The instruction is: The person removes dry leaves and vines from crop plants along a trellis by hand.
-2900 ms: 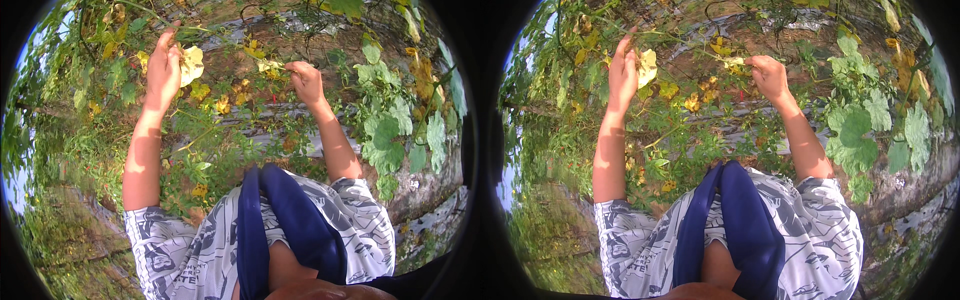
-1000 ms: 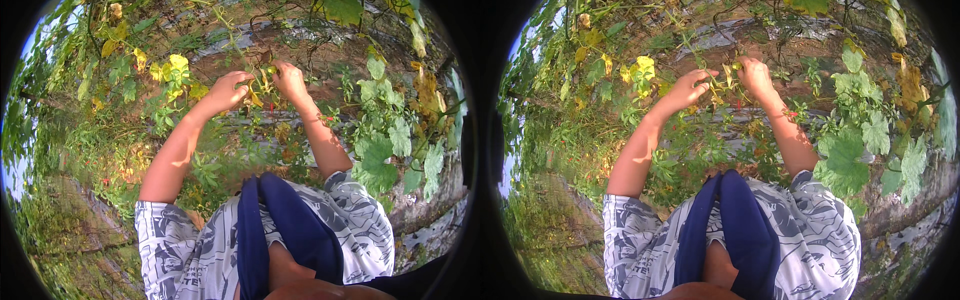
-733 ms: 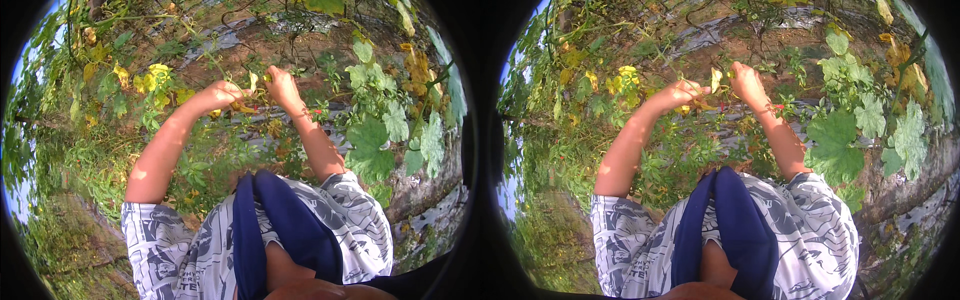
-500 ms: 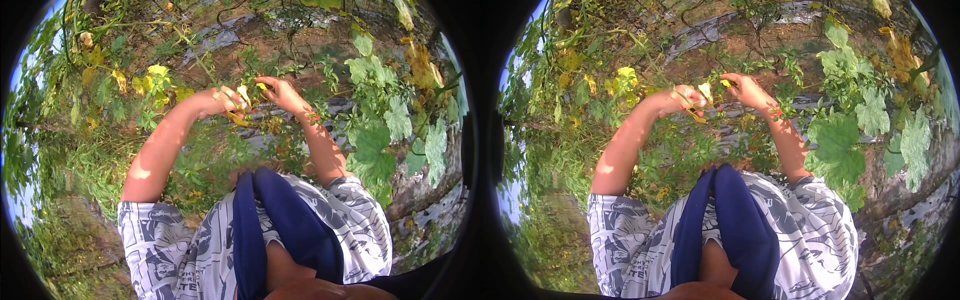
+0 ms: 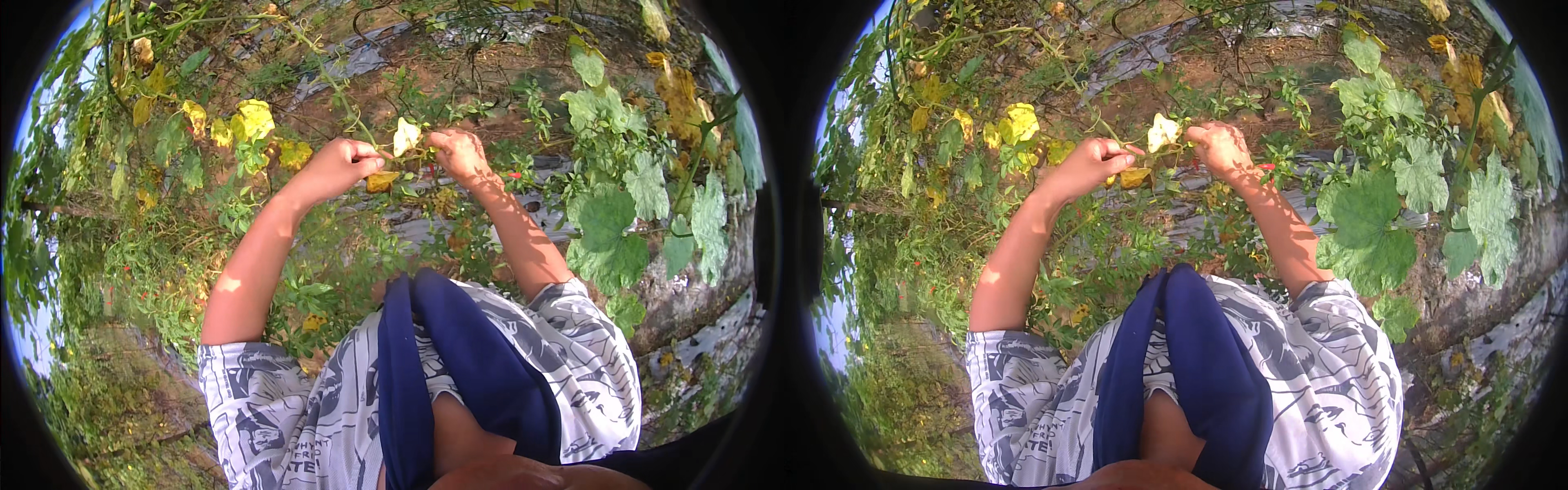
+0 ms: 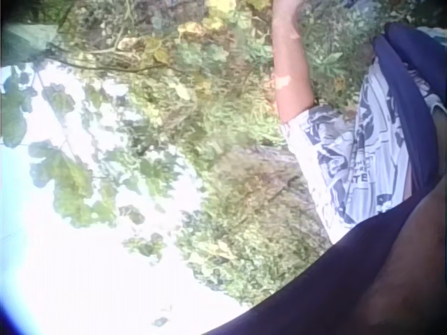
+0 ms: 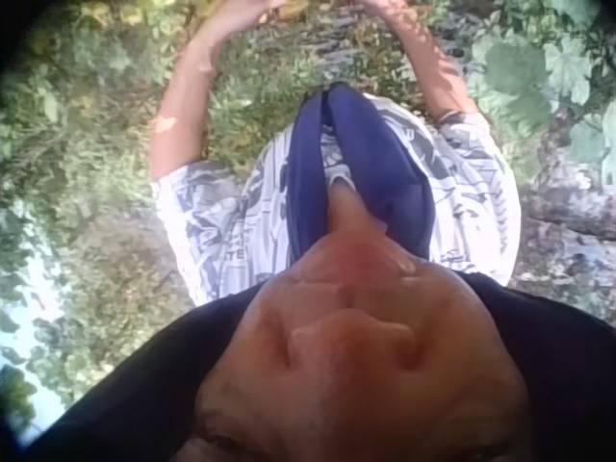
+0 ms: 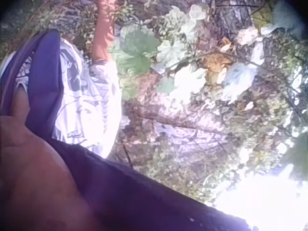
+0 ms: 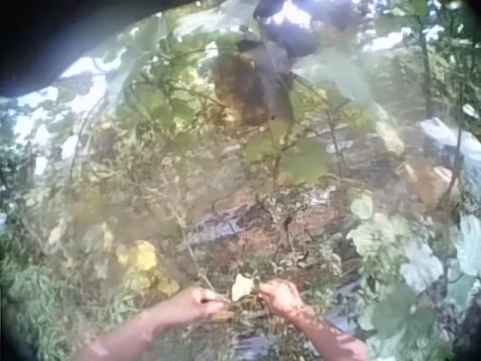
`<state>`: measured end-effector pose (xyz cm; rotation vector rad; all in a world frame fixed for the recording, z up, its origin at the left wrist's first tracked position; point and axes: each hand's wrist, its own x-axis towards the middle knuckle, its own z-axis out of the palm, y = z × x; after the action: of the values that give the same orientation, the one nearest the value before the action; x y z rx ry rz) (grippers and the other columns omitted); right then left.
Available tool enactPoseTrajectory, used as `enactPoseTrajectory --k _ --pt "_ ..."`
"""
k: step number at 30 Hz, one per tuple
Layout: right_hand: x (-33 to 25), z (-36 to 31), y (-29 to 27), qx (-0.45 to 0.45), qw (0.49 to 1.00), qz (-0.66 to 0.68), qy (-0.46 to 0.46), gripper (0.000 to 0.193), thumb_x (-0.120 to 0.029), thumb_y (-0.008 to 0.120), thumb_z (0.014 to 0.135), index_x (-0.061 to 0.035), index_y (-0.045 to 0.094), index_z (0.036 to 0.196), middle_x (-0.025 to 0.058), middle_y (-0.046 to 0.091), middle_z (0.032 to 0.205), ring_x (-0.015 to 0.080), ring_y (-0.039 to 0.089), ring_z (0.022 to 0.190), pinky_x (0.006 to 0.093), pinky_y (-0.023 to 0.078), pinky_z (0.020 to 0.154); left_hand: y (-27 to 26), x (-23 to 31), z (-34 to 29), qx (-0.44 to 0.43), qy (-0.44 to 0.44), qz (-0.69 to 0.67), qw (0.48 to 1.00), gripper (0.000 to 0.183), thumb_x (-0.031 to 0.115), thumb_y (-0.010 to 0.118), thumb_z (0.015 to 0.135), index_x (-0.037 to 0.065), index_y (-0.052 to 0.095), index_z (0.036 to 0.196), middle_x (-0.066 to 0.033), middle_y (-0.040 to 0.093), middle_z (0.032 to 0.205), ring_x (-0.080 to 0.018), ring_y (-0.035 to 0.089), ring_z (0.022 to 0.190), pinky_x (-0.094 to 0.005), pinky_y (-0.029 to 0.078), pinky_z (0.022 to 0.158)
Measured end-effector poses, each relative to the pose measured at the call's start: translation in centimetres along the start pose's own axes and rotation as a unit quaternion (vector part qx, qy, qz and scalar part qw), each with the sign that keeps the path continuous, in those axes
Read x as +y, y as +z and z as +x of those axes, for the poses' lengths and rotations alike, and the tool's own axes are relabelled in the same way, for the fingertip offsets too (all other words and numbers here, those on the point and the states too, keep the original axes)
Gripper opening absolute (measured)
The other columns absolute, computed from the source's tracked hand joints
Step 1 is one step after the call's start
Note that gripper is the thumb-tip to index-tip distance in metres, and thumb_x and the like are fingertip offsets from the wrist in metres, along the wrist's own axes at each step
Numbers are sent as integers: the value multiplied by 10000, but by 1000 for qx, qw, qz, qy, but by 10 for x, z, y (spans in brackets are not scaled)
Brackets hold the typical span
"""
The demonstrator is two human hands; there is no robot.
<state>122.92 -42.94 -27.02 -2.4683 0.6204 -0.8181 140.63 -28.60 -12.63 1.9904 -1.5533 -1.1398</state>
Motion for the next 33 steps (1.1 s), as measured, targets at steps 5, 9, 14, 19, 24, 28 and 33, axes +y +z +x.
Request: enactPoseTrajectory --k 5,9,14,19,24,28,33 --pt "17 18 5 37 967 224 112 220 -47 466 792 -95 627 934 55 573 700 155 543 597 314 434 552 12 -8 -2 65 33 65 995 196 87 587 871 -31 645 1018 -63 690 935 -103 607 819 -261 486 750" --pt "0 33 2 42 828 483 282 241 -51 407 871 -94 634 940 -40 441 617 62 357 519 246 297 474 12 -2 -2 112 69 91 987 180 65 593 839 -38 660 970 -104 691 930 -127 628 804 -276 504 725" --pt "-3 36 0 139 713 620 297 161 -111 511 906 -96 620 1024 4 500 691 103 456 603 263 407 551 16 -3 -3 140 75 114 981 166 89 600 828 4 678 949 -101 686 893 -122 614 773 -275 489 689" --pt "13 24 3 85 992 80 46 227 -97 582 812 -123 628 1033 150 662 869 288 646 775 387 504 713 9 -3 -11 141 12 120 983 160 94 591 836 7 675 942 -96 679 889 -150 622 779 -295 479 703" --pt "-3 50 5 117 966 91 213 263 -236 643 774 -130 652 1015 163 665 803 341 646 784 418 506 730 25 -6 -2 158 148 178 960 131 85 588 842 -10 658 899 -136 670 959 -203 652 805 -319 517 653" --pt "10 63 -5 148 953 -36 263 268 -211 629 775 -120 652 1026 147 677 821 349 645 805 429 500 758 26 15 -13 112 111 143 977 120 70 591 829 -2 658 897 -143 663 947 -225 655 829 -339 519 692" --pt "73 48 -26 220 952 -72 198 308 -349 623 822 -123 670 1027 123 581 1185 335 476 1164 436 377 963 30 4 -14 210 118 140 960 110 16 548 740 -37 592 655 -150 672 927 -300 635 811 -354 506 717"
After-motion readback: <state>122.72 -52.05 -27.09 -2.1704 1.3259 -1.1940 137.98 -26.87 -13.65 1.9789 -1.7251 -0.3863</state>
